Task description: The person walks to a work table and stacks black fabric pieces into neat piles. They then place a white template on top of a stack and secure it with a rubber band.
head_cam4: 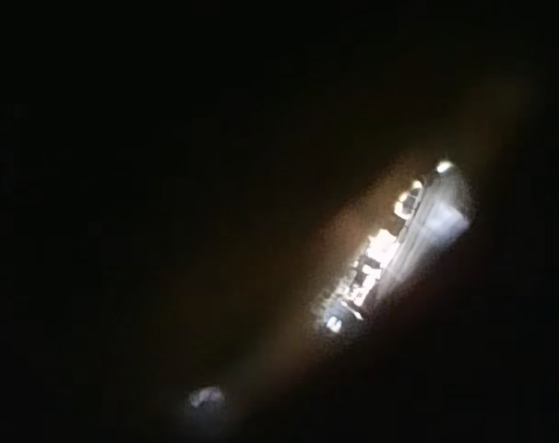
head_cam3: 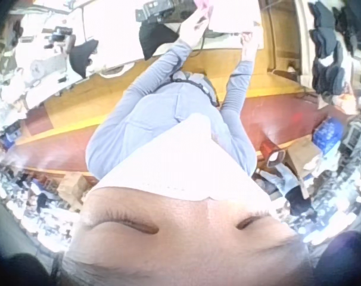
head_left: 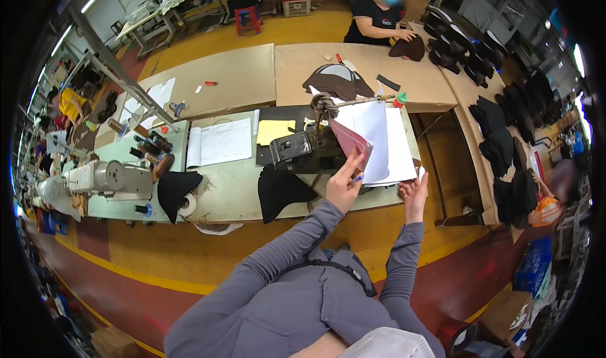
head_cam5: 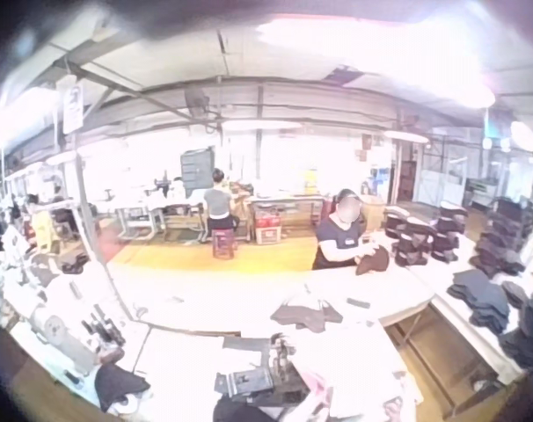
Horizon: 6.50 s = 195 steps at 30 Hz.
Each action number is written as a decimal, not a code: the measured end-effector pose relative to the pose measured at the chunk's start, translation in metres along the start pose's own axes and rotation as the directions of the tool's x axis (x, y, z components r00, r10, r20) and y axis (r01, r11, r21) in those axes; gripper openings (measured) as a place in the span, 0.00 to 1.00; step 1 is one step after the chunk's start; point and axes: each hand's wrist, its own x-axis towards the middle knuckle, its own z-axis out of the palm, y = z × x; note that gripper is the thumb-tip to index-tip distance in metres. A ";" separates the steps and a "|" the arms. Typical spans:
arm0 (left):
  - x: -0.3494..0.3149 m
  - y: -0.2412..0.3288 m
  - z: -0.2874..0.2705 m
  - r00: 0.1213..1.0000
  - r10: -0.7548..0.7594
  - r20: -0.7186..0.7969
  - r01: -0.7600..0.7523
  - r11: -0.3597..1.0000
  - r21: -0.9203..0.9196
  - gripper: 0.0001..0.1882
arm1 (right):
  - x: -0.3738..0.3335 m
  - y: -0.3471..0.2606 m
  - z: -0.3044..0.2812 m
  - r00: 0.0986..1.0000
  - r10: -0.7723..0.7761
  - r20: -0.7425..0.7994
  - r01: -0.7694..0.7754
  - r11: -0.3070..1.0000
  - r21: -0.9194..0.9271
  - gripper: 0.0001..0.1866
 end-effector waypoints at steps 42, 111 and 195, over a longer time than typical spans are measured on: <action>-0.093 -0.049 -0.068 0.940 0.121 0.320 -0.077 0.986 -0.148 0.20 | -0.136 0.034 0.034 0.986 0.069 0.151 -0.069 0.998 -0.005 0.22; -0.179 0.331 1.008 0.243 0.884 0.400 0.969 -0.241 -0.055 0.30 | -0.203 -0.296 -0.844 0.959 -0.280 -0.045 0.276 0.958 -0.083 0.29; 0.188 -0.293 0.445 0.704 -0.525 -0.478 0.710 0.484 0.512 0.35 | 0.486 0.078 -0.248 0.792 0.610 0.004 -0.367 0.483 -0.795 0.23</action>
